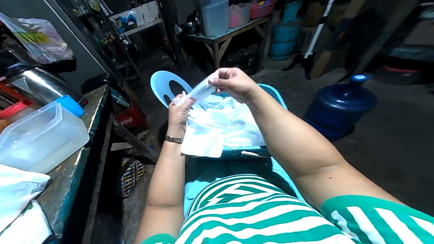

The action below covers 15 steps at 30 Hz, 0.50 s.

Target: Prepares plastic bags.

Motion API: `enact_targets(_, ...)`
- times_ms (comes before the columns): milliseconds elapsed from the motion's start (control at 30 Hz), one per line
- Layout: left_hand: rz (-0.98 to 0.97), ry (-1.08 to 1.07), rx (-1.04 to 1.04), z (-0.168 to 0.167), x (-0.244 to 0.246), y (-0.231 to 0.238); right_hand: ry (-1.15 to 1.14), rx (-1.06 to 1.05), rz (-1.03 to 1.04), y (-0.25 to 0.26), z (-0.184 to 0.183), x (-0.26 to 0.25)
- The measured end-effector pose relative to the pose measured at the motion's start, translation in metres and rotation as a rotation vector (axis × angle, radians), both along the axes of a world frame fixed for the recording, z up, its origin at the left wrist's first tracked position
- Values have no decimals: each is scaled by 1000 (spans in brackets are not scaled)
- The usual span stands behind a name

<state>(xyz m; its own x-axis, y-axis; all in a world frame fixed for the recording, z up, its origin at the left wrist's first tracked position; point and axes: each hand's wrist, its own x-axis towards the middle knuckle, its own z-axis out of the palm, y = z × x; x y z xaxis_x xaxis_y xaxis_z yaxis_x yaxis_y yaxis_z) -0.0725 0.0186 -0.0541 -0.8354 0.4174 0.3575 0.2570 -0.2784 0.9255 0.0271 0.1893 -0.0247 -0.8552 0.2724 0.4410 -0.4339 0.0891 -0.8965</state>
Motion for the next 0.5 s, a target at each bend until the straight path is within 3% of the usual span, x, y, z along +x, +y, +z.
enact_targets(167, -99, -72, 50, -3, -10, -1, -4, 38, -296, 10, -6, -15)
enact_targets(267, -156, -146, 91, 0, -8, -2, -338, 313, -279, 6, -22, -25)
enact_targets(400, -251, -194, 91, 1, -4, -3, -734, 881, -50, -14, -31, -33)
enact_targets(500, -261, -194, 75, 0, -3, -3, -619, 934, -142, -13, -26, -33)
